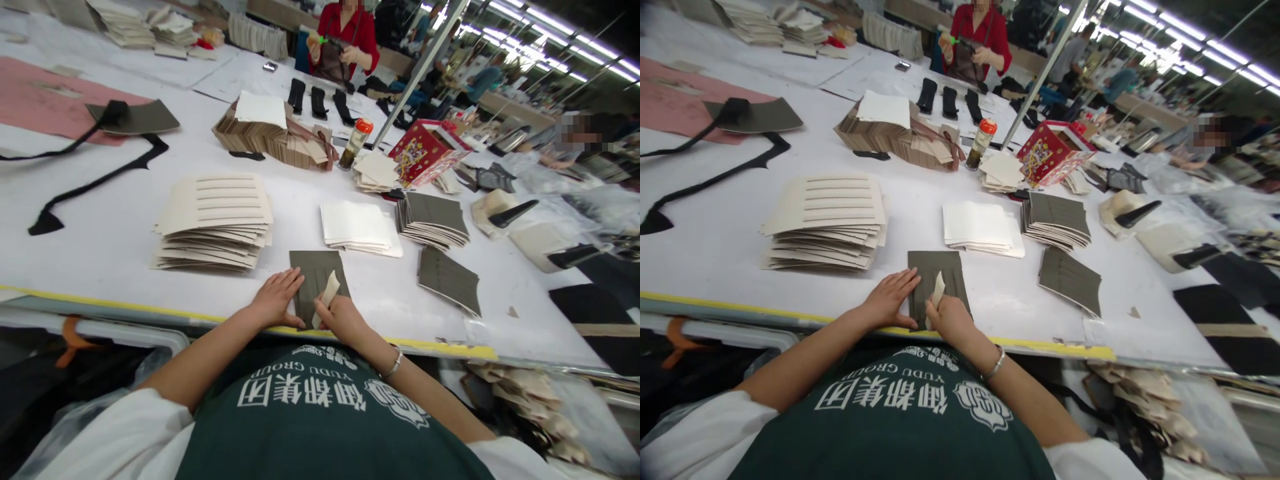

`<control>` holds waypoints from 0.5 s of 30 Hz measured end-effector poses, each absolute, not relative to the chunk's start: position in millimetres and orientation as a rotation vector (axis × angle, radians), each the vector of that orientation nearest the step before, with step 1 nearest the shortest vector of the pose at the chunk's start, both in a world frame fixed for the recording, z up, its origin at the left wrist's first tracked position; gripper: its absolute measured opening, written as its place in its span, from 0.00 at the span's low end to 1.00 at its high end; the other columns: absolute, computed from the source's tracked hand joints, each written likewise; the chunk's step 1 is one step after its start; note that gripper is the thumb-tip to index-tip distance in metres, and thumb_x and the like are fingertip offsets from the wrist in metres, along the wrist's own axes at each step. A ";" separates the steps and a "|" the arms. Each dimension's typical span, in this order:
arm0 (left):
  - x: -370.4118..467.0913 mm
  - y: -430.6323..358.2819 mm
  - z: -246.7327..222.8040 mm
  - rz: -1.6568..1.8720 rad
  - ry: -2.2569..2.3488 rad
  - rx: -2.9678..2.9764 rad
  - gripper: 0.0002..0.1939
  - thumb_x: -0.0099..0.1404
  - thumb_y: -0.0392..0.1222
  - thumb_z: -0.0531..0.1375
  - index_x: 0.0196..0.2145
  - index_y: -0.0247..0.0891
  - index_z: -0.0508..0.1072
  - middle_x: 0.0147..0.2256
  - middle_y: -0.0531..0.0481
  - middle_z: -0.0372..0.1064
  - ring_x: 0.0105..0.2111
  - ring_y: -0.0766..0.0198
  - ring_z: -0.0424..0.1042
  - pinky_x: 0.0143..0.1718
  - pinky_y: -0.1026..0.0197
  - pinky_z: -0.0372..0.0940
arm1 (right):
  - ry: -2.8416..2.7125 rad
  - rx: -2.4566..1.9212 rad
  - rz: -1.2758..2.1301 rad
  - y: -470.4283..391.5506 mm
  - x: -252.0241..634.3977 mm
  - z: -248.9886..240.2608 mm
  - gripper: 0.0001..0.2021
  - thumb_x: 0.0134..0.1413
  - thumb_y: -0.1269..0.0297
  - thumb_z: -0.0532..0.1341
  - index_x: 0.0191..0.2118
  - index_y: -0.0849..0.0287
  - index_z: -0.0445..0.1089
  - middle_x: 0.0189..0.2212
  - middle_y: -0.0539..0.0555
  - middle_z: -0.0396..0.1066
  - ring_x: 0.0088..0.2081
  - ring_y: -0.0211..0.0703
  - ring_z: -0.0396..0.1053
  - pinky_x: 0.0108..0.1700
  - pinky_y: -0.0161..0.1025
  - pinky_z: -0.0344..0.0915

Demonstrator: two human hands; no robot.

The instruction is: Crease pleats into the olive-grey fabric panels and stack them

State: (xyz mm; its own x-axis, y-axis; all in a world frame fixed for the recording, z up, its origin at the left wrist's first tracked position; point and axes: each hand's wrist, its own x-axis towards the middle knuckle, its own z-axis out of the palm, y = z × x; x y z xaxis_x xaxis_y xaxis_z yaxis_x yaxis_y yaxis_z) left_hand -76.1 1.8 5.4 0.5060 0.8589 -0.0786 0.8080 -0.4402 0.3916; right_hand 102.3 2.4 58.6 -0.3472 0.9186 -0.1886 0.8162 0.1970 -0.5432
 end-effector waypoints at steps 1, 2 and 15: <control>-75.7 1.6 3.5 0.192 1.395 2.368 0.54 0.45 0.67 0.59 0.61 0.33 0.47 0.63 0.39 0.39 0.62 0.49 0.41 0.59 0.50 0.41 | -2.247 -1.654 0.866 8.2 99.5 59.1 0.15 0.59 0.59 0.47 0.33 0.60 0.69 0.19 0.51 0.71 0.24 0.37 0.70 0.30 0.31 0.62; -75.2 1.4 1.9 0.197 1.410 2.364 0.55 0.45 0.67 0.58 0.61 0.32 0.46 0.63 0.38 0.39 0.62 0.49 0.40 0.59 0.50 0.40 | -2.198 -1.648 0.812 17.5 94.4 59.0 0.16 0.60 0.59 0.47 0.35 0.60 0.69 0.21 0.51 0.71 0.25 0.37 0.70 0.31 0.31 0.62; -83.8 9.3 6.7 0.291 1.373 2.266 0.59 0.42 0.62 0.64 0.62 0.31 0.42 0.61 0.36 0.45 0.61 0.50 0.47 0.59 0.52 0.46 | -2.258 -1.654 0.645 15.0 90.4 50.8 0.16 0.60 0.61 0.47 0.32 0.62 0.69 0.22 0.54 0.71 0.27 0.39 0.70 0.33 0.32 0.61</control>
